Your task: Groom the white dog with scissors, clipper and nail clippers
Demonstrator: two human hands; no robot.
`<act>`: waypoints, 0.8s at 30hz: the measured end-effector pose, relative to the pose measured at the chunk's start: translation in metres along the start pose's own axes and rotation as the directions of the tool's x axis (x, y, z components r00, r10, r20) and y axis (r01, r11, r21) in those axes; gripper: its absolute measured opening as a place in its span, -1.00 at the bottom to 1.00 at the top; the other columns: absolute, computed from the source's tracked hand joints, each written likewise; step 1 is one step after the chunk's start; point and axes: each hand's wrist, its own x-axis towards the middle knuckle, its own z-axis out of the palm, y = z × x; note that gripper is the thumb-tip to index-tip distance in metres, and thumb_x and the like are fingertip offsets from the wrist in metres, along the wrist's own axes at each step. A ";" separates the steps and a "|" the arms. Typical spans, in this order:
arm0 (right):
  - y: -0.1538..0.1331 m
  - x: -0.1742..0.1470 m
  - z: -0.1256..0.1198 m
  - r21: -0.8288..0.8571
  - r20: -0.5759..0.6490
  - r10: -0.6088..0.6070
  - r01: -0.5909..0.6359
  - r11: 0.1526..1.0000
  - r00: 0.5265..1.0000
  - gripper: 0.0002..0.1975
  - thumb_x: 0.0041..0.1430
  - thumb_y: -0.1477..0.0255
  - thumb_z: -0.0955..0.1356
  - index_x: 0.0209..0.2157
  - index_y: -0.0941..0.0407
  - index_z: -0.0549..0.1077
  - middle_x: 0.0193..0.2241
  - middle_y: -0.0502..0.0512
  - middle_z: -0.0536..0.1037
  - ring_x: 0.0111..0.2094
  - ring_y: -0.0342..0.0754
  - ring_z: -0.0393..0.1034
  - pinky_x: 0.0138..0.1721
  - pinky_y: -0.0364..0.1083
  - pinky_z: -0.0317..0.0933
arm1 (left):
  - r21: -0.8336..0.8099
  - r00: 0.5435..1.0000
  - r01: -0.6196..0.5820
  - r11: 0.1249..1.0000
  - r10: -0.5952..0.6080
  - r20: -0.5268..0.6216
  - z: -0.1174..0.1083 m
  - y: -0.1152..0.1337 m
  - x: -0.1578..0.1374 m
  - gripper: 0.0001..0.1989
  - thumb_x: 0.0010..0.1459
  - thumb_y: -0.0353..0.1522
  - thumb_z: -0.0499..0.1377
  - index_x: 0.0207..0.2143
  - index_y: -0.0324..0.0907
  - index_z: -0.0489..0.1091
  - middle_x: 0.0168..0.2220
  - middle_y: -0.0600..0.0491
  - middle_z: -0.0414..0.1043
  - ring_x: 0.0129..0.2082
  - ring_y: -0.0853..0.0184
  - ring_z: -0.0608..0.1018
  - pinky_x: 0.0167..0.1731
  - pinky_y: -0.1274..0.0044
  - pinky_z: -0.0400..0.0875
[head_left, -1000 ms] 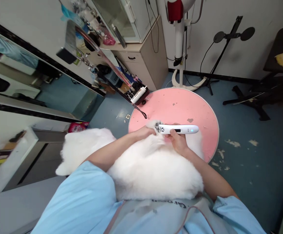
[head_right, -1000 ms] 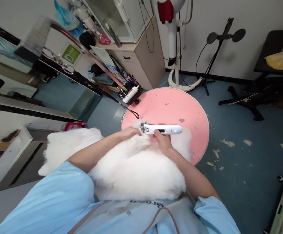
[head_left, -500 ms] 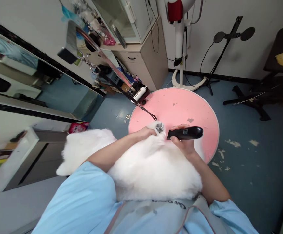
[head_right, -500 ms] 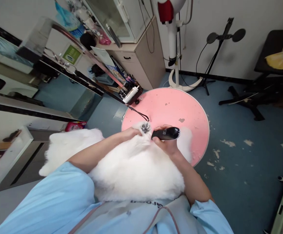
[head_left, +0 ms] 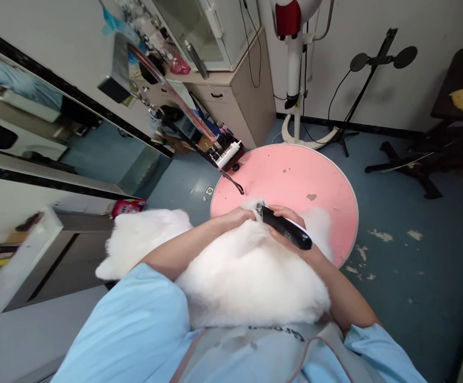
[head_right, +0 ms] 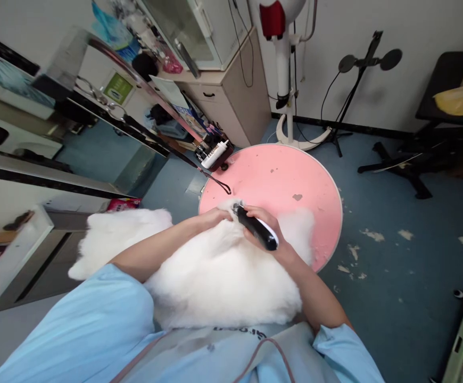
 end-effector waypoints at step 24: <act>-0.016 -0.001 -0.007 -0.205 0.033 -0.175 0.178 0.962 0.984 -0.67 0.12 0.44 0.45 -0.08 0.04 0.35 -0.08 0.23 0.63 -0.07 0.04 0.59 -0.11 -0.04 0.52 | 0.243 0.949 -0.229 0.943 0.160 0.273 -0.005 -0.001 -0.001 -0.55 -0.21 -0.52 0.28 -0.16 -0.23 0.37 -0.27 0.12 0.41 -0.23 0.37 0.44 -0.18 0.56 0.31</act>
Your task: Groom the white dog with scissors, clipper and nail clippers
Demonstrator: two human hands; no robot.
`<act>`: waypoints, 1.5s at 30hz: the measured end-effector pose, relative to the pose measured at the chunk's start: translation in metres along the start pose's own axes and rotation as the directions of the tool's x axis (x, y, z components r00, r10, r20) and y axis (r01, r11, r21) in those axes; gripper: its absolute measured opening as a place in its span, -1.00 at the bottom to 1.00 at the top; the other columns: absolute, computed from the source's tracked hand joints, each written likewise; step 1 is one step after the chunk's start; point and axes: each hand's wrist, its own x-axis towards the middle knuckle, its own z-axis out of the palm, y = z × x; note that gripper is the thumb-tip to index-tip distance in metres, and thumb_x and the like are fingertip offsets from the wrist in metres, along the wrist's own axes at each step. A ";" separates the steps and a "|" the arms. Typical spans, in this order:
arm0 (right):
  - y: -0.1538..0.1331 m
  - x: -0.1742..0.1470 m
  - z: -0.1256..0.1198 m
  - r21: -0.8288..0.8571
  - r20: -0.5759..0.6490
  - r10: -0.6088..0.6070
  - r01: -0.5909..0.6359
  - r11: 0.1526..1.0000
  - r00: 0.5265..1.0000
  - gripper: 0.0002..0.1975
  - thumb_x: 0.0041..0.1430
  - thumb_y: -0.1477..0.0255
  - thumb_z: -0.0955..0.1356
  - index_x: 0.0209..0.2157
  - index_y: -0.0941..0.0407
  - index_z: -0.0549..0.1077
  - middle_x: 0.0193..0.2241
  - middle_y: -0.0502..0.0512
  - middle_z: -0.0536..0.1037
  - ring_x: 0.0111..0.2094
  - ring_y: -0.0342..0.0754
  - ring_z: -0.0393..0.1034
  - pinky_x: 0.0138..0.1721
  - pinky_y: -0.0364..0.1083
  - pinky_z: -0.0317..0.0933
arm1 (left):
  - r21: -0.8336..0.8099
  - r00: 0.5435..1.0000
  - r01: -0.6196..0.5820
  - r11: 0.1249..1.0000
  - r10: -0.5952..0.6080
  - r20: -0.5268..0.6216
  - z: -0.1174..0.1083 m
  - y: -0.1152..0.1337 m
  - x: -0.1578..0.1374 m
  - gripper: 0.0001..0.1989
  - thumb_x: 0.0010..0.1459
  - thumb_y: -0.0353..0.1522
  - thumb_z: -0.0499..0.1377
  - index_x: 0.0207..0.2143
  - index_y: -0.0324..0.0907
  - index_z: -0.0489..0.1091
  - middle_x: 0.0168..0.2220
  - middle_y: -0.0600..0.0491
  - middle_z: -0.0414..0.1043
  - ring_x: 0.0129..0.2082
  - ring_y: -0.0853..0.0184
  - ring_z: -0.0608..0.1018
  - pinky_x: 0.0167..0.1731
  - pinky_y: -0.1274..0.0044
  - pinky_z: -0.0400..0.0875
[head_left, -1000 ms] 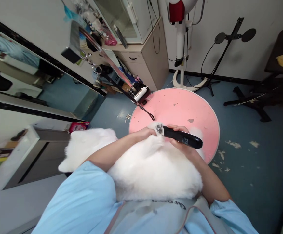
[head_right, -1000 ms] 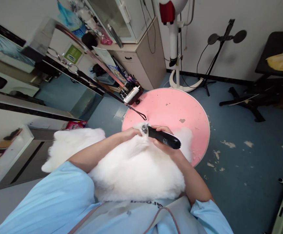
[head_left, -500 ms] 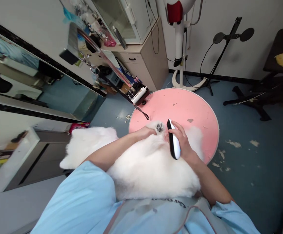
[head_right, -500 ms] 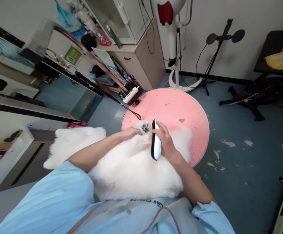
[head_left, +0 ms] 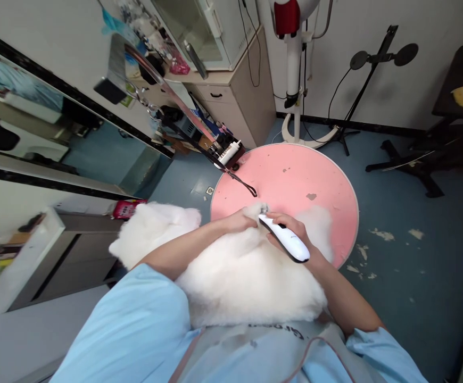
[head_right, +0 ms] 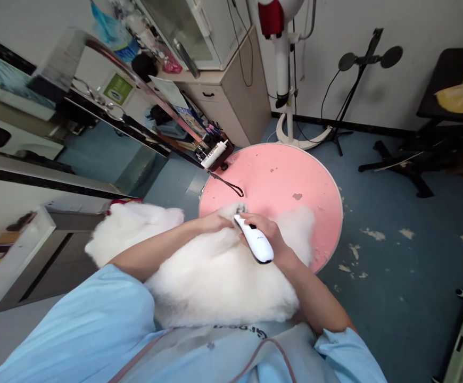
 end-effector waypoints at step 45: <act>0.006 -0.011 0.014 -0.028 -0.268 0.135 -0.148 0.989 0.954 -0.67 0.13 0.40 0.47 -0.07 0.02 0.39 -0.03 0.22 0.58 0.01 0.08 0.53 0.00 0.08 0.49 | -0.018 0.999 -0.005 1.000 0.004 -0.054 0.005 -0.007 0.000 -0.65 -0.20 -0.50 0.26 -0.25 -0.25 0.44 -0.30 0.07 0.49 -0.26 0.32 0.48 -0.17 0.51 0.36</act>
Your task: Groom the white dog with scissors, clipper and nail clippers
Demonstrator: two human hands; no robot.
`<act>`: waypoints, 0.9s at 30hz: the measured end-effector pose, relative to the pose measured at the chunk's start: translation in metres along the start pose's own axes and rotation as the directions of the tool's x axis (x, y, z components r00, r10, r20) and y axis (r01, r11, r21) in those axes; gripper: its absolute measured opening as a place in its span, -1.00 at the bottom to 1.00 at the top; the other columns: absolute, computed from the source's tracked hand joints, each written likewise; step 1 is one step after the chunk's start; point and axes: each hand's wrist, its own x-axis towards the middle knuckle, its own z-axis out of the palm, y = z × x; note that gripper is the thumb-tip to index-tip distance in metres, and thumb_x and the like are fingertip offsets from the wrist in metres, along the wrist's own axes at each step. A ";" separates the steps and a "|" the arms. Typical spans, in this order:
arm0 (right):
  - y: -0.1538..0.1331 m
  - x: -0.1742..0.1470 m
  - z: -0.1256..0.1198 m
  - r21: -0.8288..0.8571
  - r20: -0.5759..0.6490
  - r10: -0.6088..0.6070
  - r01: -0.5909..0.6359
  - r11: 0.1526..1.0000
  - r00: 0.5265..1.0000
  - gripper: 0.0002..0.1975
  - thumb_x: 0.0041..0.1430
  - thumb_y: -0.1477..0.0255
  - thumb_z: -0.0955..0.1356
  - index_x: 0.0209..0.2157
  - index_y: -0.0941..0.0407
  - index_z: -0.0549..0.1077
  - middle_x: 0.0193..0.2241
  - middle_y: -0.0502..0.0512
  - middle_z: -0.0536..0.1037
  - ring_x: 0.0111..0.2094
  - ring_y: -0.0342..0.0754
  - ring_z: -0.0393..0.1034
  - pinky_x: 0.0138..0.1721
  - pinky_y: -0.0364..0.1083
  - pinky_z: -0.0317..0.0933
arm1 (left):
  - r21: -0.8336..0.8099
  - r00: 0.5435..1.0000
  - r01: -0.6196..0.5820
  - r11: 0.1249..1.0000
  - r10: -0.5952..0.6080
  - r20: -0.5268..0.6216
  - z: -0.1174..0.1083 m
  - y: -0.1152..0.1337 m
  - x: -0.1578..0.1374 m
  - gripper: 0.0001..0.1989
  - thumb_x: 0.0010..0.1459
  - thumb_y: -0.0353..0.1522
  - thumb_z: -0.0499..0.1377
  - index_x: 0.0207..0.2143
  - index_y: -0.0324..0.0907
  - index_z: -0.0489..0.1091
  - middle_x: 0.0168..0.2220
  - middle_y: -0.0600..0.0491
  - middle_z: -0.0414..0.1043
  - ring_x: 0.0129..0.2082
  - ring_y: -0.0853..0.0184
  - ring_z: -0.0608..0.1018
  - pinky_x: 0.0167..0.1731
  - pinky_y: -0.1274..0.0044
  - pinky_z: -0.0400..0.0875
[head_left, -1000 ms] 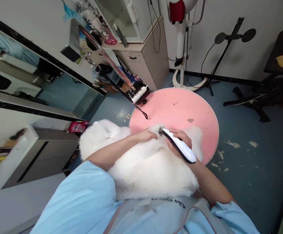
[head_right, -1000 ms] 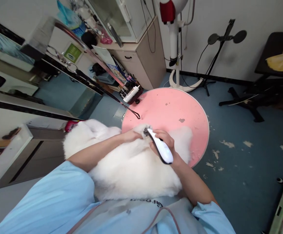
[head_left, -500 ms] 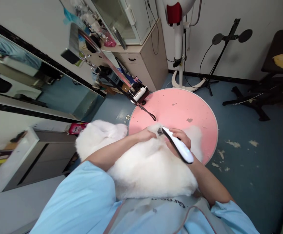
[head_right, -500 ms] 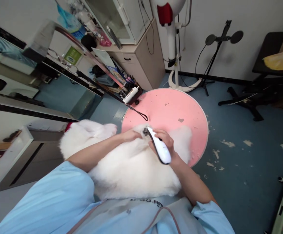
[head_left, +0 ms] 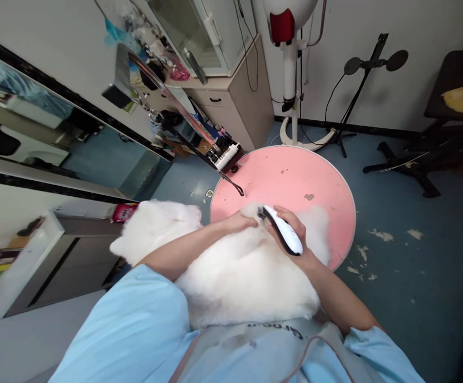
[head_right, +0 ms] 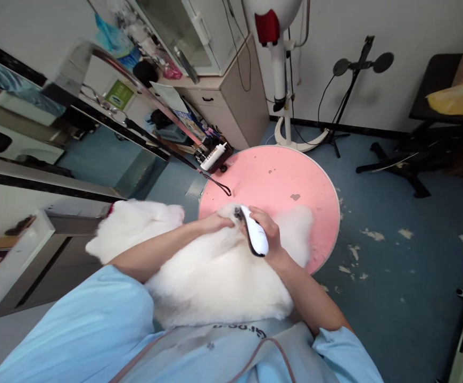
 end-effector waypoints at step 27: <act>0.003 -0.006 -0.013 0.029 0.161 0.001 -0.006 1.000 0.987 -0.70 0.11 0.37 0.43 -0.12 0.00 0.35 -0.04 0.17 0.62 -0.04 0.05 0.57 -0.06 0.02 0.52 | -0.002 0.997 -0.077 0.997 0.077 -0.013 0.010 0.018 0.003 -0.83 -0.11 -0.36 0.17 -0.40 -0.23 0.40 -0.39 0.07 0.43 -0.35 0.34 0.43 -0.28 0.53 0.36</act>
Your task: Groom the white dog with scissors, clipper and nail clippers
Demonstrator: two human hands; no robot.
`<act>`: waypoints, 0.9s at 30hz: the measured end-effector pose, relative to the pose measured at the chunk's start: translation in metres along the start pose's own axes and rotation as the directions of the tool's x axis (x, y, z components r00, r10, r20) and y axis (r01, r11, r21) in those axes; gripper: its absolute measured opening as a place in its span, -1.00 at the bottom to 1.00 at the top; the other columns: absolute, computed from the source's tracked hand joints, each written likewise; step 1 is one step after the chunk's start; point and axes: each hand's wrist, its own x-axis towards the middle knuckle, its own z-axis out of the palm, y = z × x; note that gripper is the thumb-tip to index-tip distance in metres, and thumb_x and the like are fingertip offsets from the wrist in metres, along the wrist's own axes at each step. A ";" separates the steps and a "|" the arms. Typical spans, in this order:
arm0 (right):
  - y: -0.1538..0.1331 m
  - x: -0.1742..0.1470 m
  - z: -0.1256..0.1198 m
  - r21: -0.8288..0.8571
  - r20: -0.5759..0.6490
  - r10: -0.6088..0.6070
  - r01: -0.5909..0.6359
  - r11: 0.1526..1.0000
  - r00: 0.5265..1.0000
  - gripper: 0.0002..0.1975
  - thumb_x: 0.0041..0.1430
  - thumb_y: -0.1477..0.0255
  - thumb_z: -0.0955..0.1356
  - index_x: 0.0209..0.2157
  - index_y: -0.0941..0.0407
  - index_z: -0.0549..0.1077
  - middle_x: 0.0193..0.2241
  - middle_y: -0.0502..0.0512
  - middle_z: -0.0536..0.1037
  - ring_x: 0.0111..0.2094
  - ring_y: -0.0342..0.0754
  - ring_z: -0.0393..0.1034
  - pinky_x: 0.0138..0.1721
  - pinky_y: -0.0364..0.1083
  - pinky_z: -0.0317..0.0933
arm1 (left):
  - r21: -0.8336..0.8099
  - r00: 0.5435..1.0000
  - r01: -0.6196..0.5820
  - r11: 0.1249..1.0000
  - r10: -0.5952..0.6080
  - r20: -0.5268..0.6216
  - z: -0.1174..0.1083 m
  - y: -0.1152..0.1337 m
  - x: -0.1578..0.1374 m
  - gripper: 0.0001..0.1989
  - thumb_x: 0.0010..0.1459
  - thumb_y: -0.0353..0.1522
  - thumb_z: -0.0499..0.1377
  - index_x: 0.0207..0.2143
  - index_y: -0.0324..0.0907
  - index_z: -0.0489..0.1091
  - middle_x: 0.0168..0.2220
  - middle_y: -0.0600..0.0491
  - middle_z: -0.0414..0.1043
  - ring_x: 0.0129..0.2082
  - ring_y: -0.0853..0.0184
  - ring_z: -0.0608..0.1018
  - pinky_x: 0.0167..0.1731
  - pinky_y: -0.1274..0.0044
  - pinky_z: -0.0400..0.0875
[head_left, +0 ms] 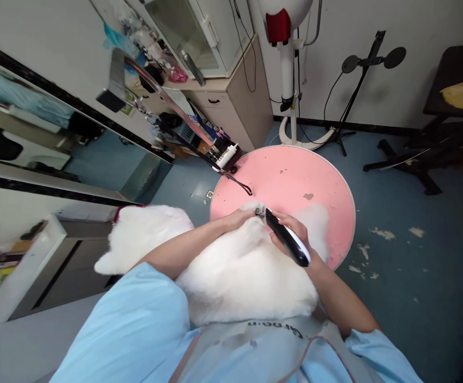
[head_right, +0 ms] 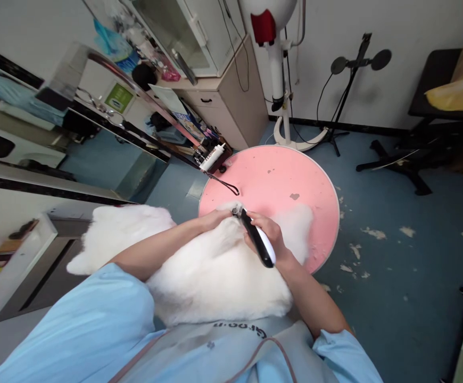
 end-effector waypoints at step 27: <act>-0.011 0.005 -0.013 -0.371 0.262 -0.226 0.314 0.874 0.938 -0.71 0.27 0.60 0.28 -0.07 0.03 0.49 0.06 0.18 0.57 -0.23 0.01 0.51 -0.23 0.03 0.36 | 0.205 0.998 0.021 0.979 -0.034 0.060 -0.008 -0.002 -0.007 -0.69 0.04 -0.25 0.14 -0.19 -0.24 0.40 -0.12 -0.04 0.47 -0.08 0.20 0.44 0.08 0.37 0.27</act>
